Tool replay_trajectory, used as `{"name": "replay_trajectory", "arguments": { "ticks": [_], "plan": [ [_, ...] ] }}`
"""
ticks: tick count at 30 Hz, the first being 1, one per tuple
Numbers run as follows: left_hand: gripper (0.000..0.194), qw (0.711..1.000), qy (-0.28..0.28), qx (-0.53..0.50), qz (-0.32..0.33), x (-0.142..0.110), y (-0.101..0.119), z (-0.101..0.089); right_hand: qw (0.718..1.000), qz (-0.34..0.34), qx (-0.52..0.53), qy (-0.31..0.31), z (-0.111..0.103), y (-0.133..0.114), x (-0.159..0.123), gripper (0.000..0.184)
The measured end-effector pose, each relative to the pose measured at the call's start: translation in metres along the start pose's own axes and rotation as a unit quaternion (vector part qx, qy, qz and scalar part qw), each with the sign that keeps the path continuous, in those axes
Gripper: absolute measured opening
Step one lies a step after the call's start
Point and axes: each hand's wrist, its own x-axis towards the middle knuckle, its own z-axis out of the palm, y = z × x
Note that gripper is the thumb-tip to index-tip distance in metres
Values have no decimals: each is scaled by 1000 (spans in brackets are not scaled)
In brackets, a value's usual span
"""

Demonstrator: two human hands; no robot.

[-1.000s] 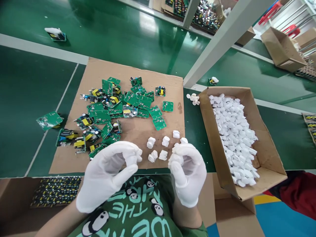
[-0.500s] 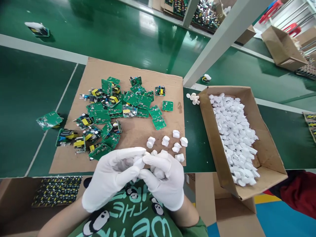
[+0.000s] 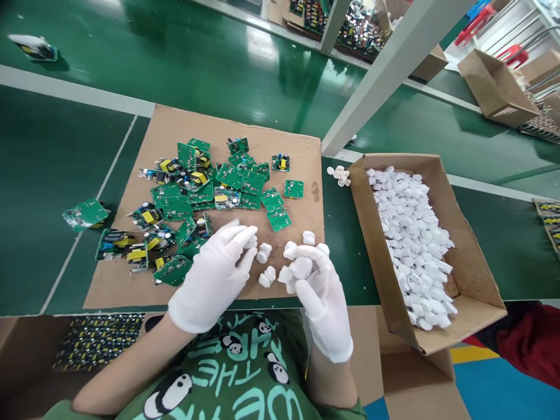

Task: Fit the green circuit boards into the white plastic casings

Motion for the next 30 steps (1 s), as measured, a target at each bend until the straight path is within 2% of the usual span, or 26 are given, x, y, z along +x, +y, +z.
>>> {"name": "replay_trajectory", "arguments": {
  "ticks": [2, 4, 6, 7, 8, 9, 11, 13, 18, 21, 24, 30],
  "plan": [
    [38, 1000, -6, 16, 22, 0, 2, 0, 1000, 1, 9, -27, -2, -1, -1, 35],
    [37, 999, 20, 2, 34, -1, 6, -8, 1000, 0, 1, -29, -1, -3, -2, 34],
    [35, 996, 57, -64, 26, -3, 12, -21, 999, -16, 14, -36, 3, -5, -3, 38],
    [36, 991, 59, -120, 9, -4, 15, -28, 998, -25, 27, -45, 6, -6, -3, 40],
    [40, 982, 35, -185, -19, -6, 17, -35, 997, -35, 38, -54, 8, -7, -3, 39],
    [43, 967, -7, -252, -46, -8, 19, -40, 996, -43, 45, -62, 11, -7, -2, 36],
    [43, 917, -100, -372, -100, -12, 21, -45, 995, -60, 32, -72, 14, -8, -2, 27],
    [34, 865, -147, -458, -143, -15, 22, -45, 994, -84, 0, -72, 16, -7, -3, 24],
    [17, 781, -122, -571, -221, -14, 24, -42, 994, -76, -58, -48, 17, -4, -8, 35],
    [10, 745, -126, -609, -241, -13, 24, -43, 990, -88, -106, -10, 20, -2, -10, 27],
    [9, 732, -132, -622, -245, -14, 23, -42, 988, -91, -124, 3, 23, -1, -9, 20],
    [17, 732, -138, -625, -232, -17, 23, -41, 987, -113, -113, -13, 27, -7, -3, 21]
  ]
}}
